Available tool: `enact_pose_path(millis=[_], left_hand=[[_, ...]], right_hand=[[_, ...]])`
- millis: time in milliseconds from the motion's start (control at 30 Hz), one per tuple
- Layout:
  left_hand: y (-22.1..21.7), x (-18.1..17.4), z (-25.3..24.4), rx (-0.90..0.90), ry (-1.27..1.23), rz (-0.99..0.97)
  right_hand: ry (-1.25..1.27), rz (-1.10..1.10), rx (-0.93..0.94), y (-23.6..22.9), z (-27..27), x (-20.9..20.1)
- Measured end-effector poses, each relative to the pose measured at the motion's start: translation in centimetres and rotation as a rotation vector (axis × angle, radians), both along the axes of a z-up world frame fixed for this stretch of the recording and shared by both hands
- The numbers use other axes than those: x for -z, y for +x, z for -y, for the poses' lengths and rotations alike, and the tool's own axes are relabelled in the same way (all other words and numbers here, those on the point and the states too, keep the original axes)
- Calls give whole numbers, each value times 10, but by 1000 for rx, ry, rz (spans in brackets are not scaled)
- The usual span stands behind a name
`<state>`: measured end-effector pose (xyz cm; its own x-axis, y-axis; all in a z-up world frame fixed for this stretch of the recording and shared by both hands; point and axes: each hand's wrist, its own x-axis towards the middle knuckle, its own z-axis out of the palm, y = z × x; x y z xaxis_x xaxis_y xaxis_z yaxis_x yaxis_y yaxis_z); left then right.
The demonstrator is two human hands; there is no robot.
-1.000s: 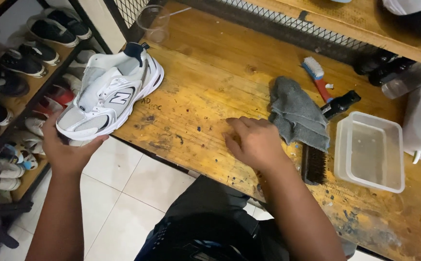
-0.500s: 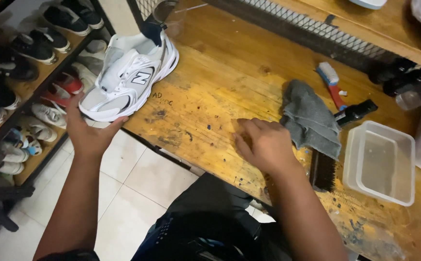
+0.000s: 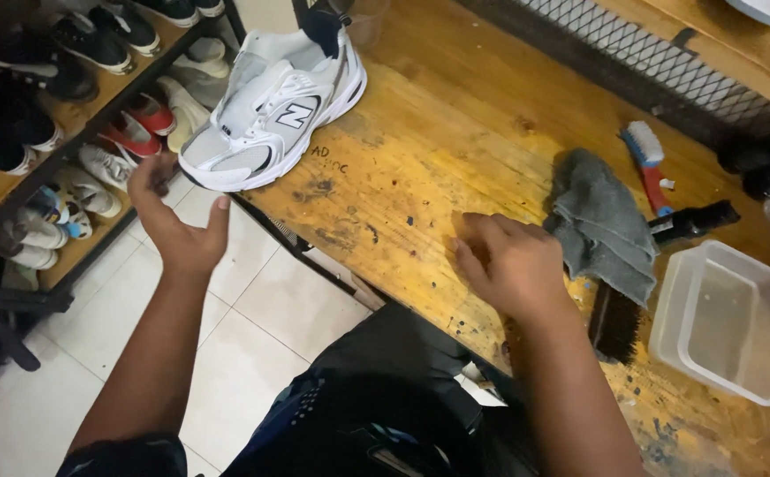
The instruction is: The person removes a white insole from a sneaker and places it on a wooden workbench. They peel a sticker off the insole, then use a brush and a liquid from a bottle to scrub the insole surface.
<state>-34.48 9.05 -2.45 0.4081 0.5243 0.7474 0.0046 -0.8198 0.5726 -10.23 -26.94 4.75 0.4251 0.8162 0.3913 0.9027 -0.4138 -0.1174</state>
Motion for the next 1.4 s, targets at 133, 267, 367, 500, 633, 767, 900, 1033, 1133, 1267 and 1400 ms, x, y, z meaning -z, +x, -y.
enact_pose_path(millis=[133, 267, 367, 500, 633, 767, 900, 1033, 1133, 1267, 1400], left_hand=[[-3, 19, 20, -49, 131, 4], [10, 50, 58, 210, 233, -82], [20, 59, 85, 277, 254, -129], [30, 25, 108, 319, 277, -128], [41, 15, 109, 360, 271, -109], [57, 1, 113, 415, 324, -94], [76, -38, 120, 497, 244, -164], [96, -65, 120, 489, 305, -166], [120, -88, 112, 459, 257, -151], [145, -144, 109, 333, 377, -58], [178, -205, 109, 355, 521, -6]], right_hand=[[-15, 11, 8, -1, 0, 1], [3, 56, 28, 0, 0, 6], [-9, 51, 28, 1, 0, 8], [-8, 15, 13, -2, -1, 1], [-14, 19, 10, -1, -3, 4], [-16, 23, 5, -5, -4, 2], [-114, 7, 21, -4, -4, -2], [-69, -27, 10, -5, -8, -5], [-92, 16, 54, -2, -7, 4], [-61, -26, -2, -2, -6, 3], [-17, 3, -60, 1, -6, 5]])
